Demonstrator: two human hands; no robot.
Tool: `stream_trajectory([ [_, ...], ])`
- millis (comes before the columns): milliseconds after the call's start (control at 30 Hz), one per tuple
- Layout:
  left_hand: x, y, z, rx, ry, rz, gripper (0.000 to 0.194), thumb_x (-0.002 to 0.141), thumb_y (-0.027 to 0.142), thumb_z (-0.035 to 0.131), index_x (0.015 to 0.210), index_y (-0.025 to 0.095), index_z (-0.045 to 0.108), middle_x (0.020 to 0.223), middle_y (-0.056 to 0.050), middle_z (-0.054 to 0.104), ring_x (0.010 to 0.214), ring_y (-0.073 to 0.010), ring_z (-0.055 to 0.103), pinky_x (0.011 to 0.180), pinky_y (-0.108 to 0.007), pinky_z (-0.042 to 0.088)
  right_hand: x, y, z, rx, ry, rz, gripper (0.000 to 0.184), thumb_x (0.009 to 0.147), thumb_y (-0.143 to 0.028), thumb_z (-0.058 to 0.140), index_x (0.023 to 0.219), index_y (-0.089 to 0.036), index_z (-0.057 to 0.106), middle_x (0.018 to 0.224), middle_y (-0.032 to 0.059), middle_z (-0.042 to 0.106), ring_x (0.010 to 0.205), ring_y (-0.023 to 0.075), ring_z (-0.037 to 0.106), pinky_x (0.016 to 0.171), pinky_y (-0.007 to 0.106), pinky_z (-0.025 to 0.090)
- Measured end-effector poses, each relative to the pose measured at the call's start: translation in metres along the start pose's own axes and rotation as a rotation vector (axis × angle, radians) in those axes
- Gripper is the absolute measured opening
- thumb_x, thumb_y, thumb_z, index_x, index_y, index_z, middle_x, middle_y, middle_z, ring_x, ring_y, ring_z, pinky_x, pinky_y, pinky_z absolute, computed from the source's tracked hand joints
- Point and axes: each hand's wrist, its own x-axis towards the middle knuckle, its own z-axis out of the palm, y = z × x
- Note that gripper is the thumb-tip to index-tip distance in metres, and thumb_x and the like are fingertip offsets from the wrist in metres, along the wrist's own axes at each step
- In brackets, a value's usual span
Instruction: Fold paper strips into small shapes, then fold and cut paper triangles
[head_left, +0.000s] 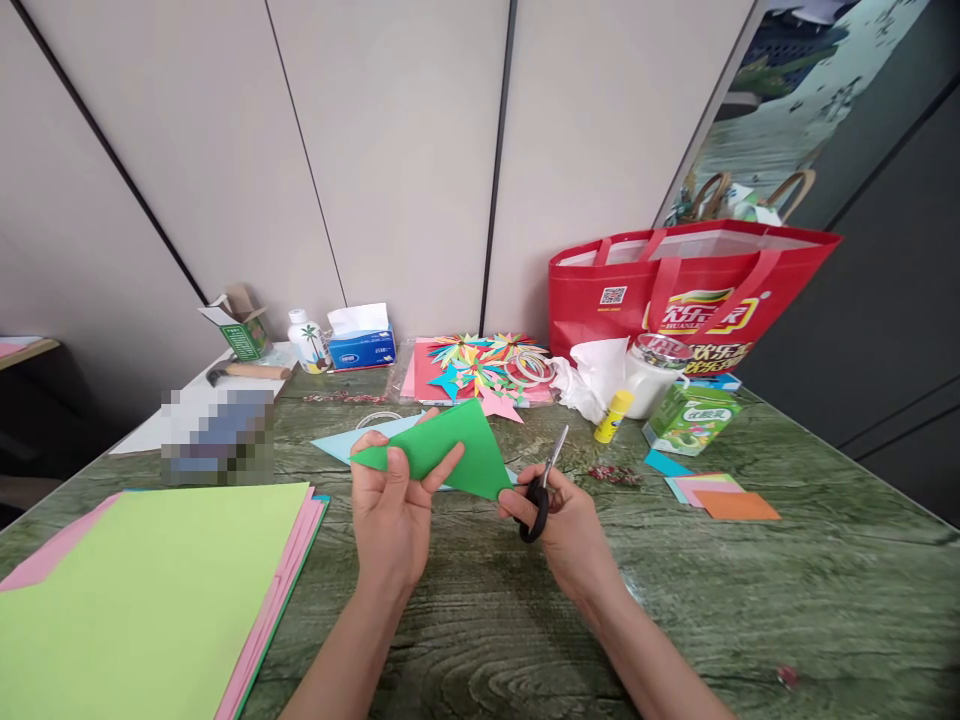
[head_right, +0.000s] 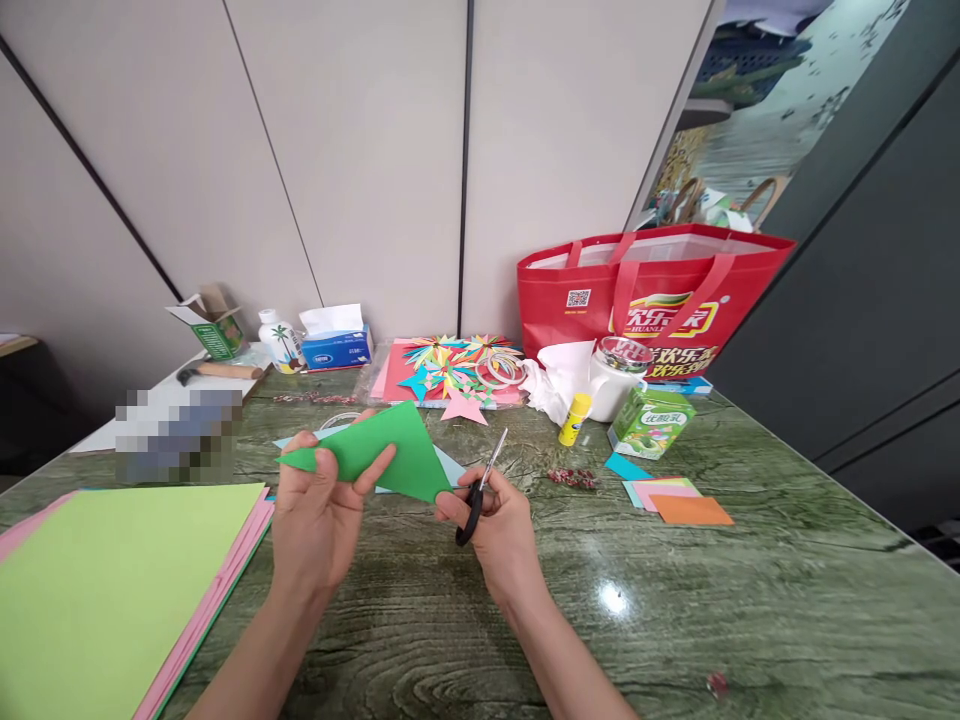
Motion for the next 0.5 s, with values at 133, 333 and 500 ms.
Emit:
stream_trajectory([
  [133, 0.0016, 0.0014, -0.0023, 0.03, 0.012, -0.012, 0.022, 0.074, 0.025, 0.066, 0.089, 0.025, 0.05, 0.097, -0.005, 0.067, 0.101, -0.0224, 0.06, 0.077, -0.045, 0.053, 0.0, 0.0003, -0.0002, -0.008, -0.015, -0.002, 0.035, 0.057, -0.033, 0.078, 0.076, -0.019, 0.052, 0.056, -0.003, 0.06, 0.055, 0.0152, 0.06, 0.055, 0.025, 0.042],
  [333, 0.0038, 0.0045, -0.0057, 0.06, 0.014, -0.055, 0.023, 0.07, 0.027, 0.069, 0.082, 0.023, 0.049, 0.099, -0.004, 0.067, 0.092, -0.0223, 0.064, 0.059, -0.037, 0.059, -0.0006, -0.0008, 0.0002, 0.022, 0.019, -0.011, 0.038, 0.054, -0.031, 0.079, 0.077, -0.019, 0.052, 0.057, -0.0041, 0.06, 0.053, 0.0132, 0.058, 0.054, 0.024, 0.04],
  [500, 0.0044, 0.0064, -0.0061, 0.12, -0.018, -0.029, 0.027, 0.068, 0.03, 0.07, 0.086, 0.023, 0.052, 0.103, -0.005, 0.066, 0.071, -0.0211, 0.067, 0.038, -0.027, 0.055, -0.0016, -0.0029, 0.0003, 0.038, 0.053, -0.027, 0.037, 0.053, -0.028, 0.08, 0.075, -0.019, 0.052, 0.057, -0.0053, 0.06, 0.053, 0.0108, 0.056, 0.053, 0.022, 0.039],
])
